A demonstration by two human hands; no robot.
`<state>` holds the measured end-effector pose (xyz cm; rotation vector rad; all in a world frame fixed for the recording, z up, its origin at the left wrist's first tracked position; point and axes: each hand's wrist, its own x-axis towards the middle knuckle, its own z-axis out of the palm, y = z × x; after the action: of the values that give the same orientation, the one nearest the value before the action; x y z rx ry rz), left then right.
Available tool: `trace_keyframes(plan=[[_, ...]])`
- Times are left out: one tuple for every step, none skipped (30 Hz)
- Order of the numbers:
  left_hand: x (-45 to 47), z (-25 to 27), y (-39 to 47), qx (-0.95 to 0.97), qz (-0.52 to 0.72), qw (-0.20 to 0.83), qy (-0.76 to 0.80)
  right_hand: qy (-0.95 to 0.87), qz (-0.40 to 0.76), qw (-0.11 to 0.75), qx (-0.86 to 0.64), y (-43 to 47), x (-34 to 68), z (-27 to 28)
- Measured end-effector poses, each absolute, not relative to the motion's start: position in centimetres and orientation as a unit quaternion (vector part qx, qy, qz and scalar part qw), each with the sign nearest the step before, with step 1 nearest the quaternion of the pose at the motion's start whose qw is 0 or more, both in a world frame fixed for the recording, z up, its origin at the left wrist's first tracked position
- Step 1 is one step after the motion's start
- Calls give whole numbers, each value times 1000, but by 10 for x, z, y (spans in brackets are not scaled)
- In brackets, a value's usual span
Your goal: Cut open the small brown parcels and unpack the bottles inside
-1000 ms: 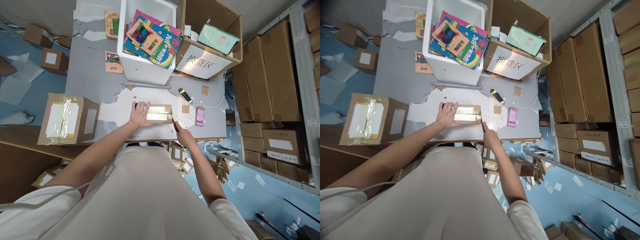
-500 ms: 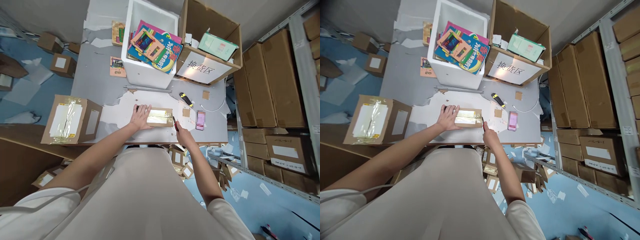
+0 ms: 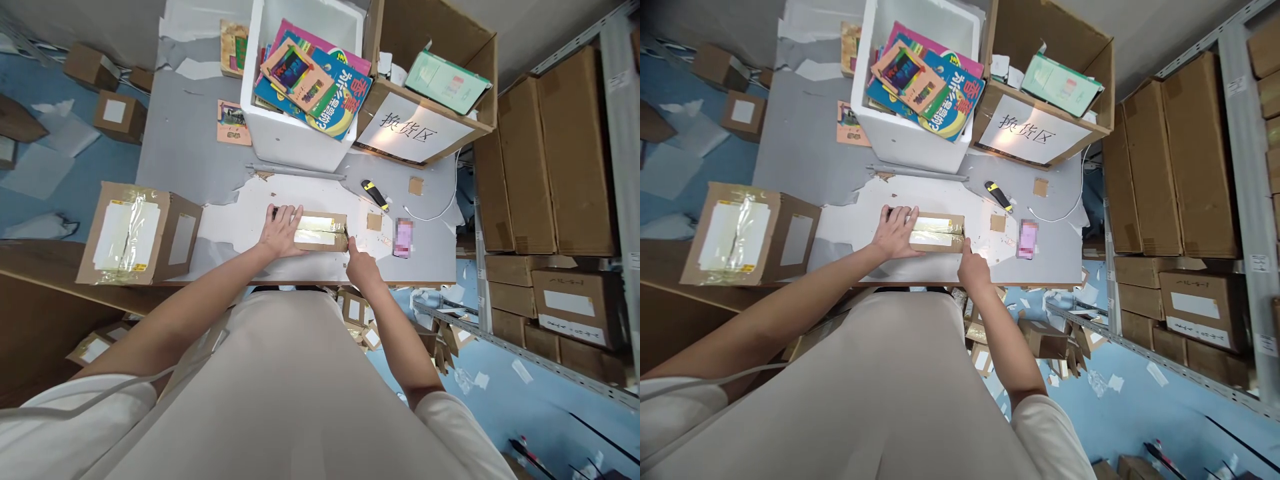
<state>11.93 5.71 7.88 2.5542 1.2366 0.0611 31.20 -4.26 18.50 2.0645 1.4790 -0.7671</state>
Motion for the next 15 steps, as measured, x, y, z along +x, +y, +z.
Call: trace_keyframes(plan=[[119, 79, 57, 889, 22, 150, 433, 540, -278, 250, 754, -39, 310, 186], [120, 80, 57, 887, 22, 149, 436, 541, -279, 255, 751, -35, 310, 187], [120, 81, 57, 886, 24, 149, 439, 542, -284, 258, 748, -33, 310, 188], [120, 81, 56, 885, 26, 150, 440, 541, -292, 260, 745, -31, 311, 190], [120, 82, 56, 884, 27, 152, 441, 539, -301, 262, 742, -29, 313, 191], [120, 83, 56, 885, 28, 152, 440, 536, -310, 262, 740, -28, 314, 192], [120, 83, 56, 886, 27, 151, 437, 534, -314, 260, 741, -28, 316, 193], [120, 84, 56, 887, 24, 149, 436, 532, -312, 258, 743, -28, 316, 193], [120, 84, 56, 887, 21, 145, 438, 532, -308, 255, 747, -28, 316, 194], [120, 84, 56, 886, 18, 141, 441, 533, -306, 252, 748, -30, 316, 194], [120, 83, 56, 885, 17, 138, 445, 535, -306, 249, 747, -31, 316, 193], [120, 83, 55, 884, 19, 137, 447, 534, -307, 248, 747, -33, 316, 193], [120, 82, 55, 884, 23, 138, 446, 532, -309, 247, 748, -35, 315, 192], [120, 82, 55, 885, 28, 139, 443, 529, -313, 247, 749, -36, 314, 190], [120, 81, 55, 887, 34, 141, 439, 526, -318, 246, 750, -37, 313, 188]])
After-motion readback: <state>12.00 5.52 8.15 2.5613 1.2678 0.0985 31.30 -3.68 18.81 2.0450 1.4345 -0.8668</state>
